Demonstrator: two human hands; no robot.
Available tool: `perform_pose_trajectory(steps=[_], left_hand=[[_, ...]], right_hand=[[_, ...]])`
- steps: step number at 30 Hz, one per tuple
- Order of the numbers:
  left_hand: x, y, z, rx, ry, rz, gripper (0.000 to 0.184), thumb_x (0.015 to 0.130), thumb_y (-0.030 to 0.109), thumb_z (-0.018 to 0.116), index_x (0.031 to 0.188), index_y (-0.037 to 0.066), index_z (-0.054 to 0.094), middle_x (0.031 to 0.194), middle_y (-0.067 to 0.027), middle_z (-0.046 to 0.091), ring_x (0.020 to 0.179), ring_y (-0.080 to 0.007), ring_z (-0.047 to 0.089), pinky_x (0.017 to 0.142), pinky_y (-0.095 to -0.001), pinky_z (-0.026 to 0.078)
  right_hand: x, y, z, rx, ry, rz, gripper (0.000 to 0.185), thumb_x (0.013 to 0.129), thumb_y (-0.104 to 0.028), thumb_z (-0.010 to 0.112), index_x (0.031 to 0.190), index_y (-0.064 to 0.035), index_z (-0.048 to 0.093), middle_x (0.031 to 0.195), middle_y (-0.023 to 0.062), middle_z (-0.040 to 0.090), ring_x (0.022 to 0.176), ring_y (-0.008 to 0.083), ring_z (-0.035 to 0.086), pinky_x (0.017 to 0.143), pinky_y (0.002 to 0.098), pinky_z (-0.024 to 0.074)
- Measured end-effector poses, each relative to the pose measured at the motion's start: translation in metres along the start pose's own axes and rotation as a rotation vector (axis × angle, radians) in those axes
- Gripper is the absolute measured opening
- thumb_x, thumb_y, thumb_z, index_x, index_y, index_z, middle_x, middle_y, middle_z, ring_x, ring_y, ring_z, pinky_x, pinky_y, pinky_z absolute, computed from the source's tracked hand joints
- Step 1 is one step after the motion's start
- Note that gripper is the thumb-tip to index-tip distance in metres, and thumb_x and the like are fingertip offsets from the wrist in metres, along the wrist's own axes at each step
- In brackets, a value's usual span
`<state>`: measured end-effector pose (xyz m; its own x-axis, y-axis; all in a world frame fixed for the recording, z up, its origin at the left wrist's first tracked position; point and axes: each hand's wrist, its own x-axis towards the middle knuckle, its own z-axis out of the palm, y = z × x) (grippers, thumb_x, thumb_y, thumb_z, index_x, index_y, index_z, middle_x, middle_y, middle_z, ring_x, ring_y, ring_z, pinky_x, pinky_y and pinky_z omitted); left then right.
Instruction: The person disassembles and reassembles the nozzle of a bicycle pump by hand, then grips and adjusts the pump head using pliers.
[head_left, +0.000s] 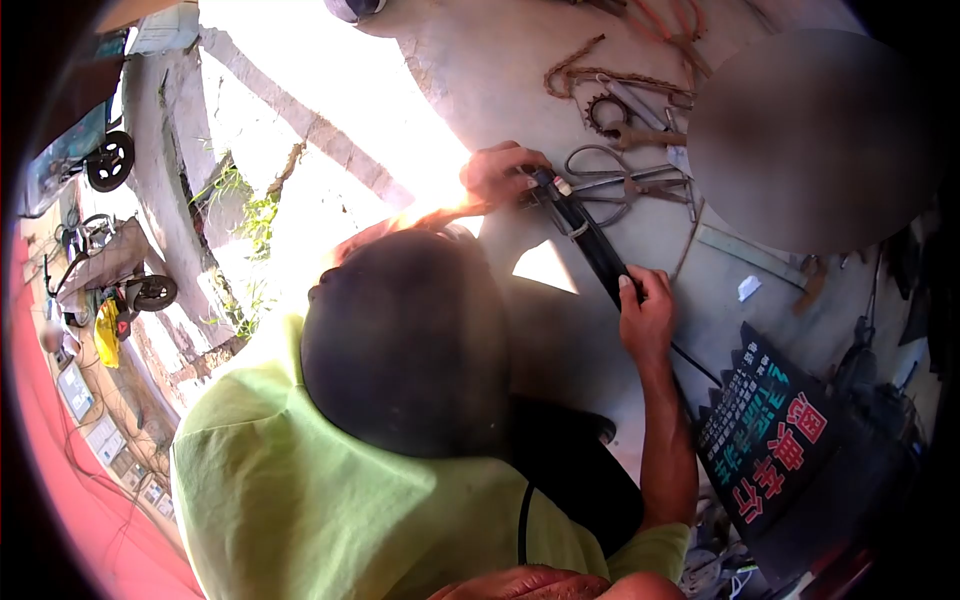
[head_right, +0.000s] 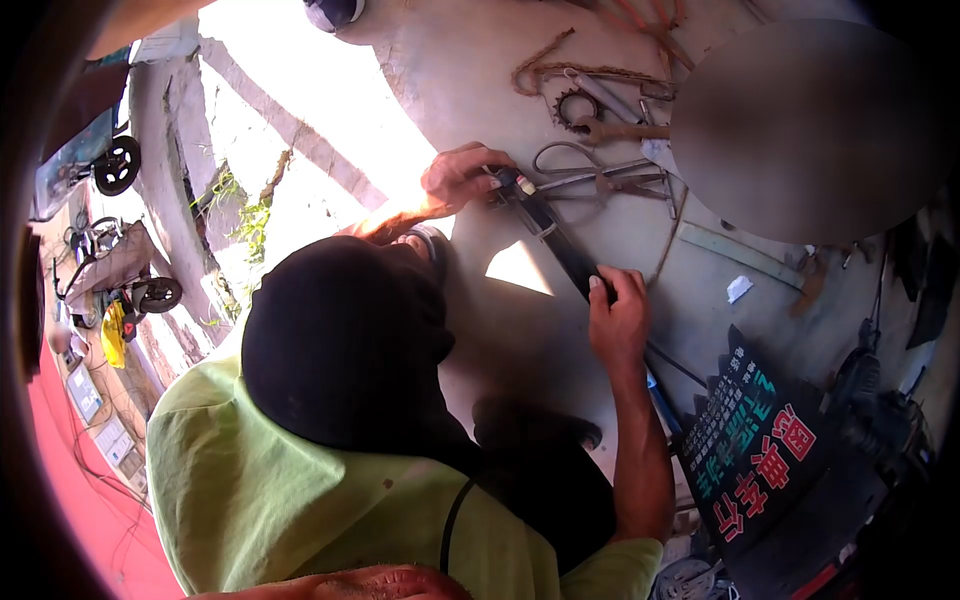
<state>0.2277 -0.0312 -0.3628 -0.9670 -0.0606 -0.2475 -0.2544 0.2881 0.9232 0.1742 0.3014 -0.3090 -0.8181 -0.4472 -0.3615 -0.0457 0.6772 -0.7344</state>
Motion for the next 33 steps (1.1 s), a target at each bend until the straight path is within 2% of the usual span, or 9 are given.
perform_pose_trajectory(steps=[4, 10, 13, 19, 22, 25, 28, 31, 33], left_hand=[[0.013, 0.003, -0.008, 0.041, -0.042, 0.018, 0.027, 0.101, 0.003, 0.061, 0.128, 0.004, 0.064, 0.107, -0.0077, 0.062, 0.089, -0.0146, 0.065, 0.079, -0.0299, 0.055], [0.02, 0.001, -0.011, 0.051, -0.086, 0.003, 0.027, 0.102, 0.004, 0.061, 0.129, 0.005, 0.064, 0.106, -0.005, 0.062, 0.088, -0.0123, 0.062, 0.078, -0.0288, 0.054], [0.021, -0.003, -0.012, 0.031, -0.095, 0.015, 0.027, 0.102, 0.005, 0.061, 0.129, 0.003, 0.063, 0.105, -0.0045, 0.062, 0.088, -0.0119, 0.062, 0.078, -0.0288, 0.053], [0.026, 0.014, -0.015, 0.206, -0.08, 0.091, 0.027, 0.101, 0.005, 0.062, 0.127, 0.001, 0.063, 0.102, -0.0092, 0.065, 0.088, -0.0162, 0.067, 0.078, -0.0318, 0.055], [0.026, 0.016, -0.015, 0.161, -0.09, 0.042, 0.027, 0.1, 0.004, 0.062, 0.127, 0.0, 0.063, 0.104, -0.0112, 0.066, 0.089, -0.0183, 0.068, 0.078, -0.0332, 0.056], [0.026, 0.012, -0.014, 0.108, -0.069, 0.011, 0.033, 0.093, 0.011, 0.065, 0.125, 0.005, 0.067, 0.108, -0.0174, 0.067, 0.095, -0.028, 0.07, 0.082, -0.0381, 0.057], [0.026, 0.013, -0.013, 0.092, -0.075, -0.011, 0.033, 0.093, 0.01, 0.065, 0.126, 0.005, 0.067, 0.109, -0.0176, 0.067, 0.095, -0.028, 0.069, 0.082, -0.0381, 0.057], [0.026, 0.015, -0.015, 0.114, -0.115, 0.003, 0.027, 0.101, 0.002, 0.06, 0.128, 0.0, 0.063, 0.105, -0.0086, 0.064, 0.091, -0.016, 0.066, 0.08, -0.0313, 0.055], [0.025, 0.012, -0.014, 0.092, -0.113, -0.004, 0.027, 0.101, 0.002, 0.06, 0.128, 0.0, 0.063, 0.106, -0.0085, 0.064, 0.092, -0.0159, 0.065, 0.081, -0.0311, 0.055]], right_hand=[[0.003, 0.0, 0.006, -0.013, 0.016, -0.002, 0.021, 0.093, -0.011, 0.068, 0.111, -0.0014, 0.07, 0.107, 0.0158, 0.066, 0.097, 0.0335, 0.067, 0.086, 0.0413, 0.0529], [0.008, -0.003, 0.01, -0.004, 0.063, 0.015, 0.022, 0.093, -0.013, 0.068, 0.112, -0.0017, 0.07, 0.108, 0.0156, 0.066, 0.098, 0.0343, 0.067, 0.087, 0.0417, 0.0532], [0.008, -0.001, 0.009, 0.003, 0.075, -0.006, 0.022, 0.093, -0.013, 0.068, 0.112, -0.0017, 0.07, 0.109, 0.0157, 0.066, 0.098, 0.0343, 0.067, 0.087, 0.0417, 0.0535], [0.007, -0.008, 0.007, -0.005, 0.079, -0.043, 0.022, 0.092, -0.014, 0.069, 0.111, -0.0022, 0.071, 0.106, 0.0149, 0.067, 0.095, 0.034, 0.067, 0.085, 0.0416, 0.0541], [0.008, -0.007, 0.01, -0.026, 0.092, -0.06, 0.022, 0.092, -0.014, 0.07, 0.11, -0.0026, 0.071, 0.104, 0.0138, 0.067, 0.093, 0.033, 0.068, 0.083, 0.0409, 0.0545], [0.008, -0.01, 0.012, 0.038, 0.116, -0.036, 0.02, 0.091, -0.014, 0.072, 0.107, -0.0028, 0.069, 0.103, 0.0131, 0.067, 0.09, 0.032, 0.067, 0.081, 0.0397, 0.0548], [0.009, -0.009, 0.012, 0.071, 0.126, -0.038, 0.018, 0.091, -0.014, 0.074, 0.105, -0.003, 0.068, 0.101, 0.0127, 0.067, 0.087, 0.0312, 0.067, 0.079, 0.0388, 0.0547], [0.011, -0.008, 0.014, 0.036, 0.161, -0.093, 0.016, 0.092, -0.014, 0.073, 0.103, -0.0033, 0.068, 0.099, 0.0125, 0.067, 0.086, 0.0318, 0.067, 0.077, 0.0399, 0.0543], [0.011, -0.005, 0.015, -0.007, 0.184, -0.15, 0.015, 0.094, -0.014, 0.072, 0.103, -0.0037, 0.068, 0.098, 0.0127, 0.067, 0.087, 0.0328, 0.067, 0.076, 0.0412, 0.054]])
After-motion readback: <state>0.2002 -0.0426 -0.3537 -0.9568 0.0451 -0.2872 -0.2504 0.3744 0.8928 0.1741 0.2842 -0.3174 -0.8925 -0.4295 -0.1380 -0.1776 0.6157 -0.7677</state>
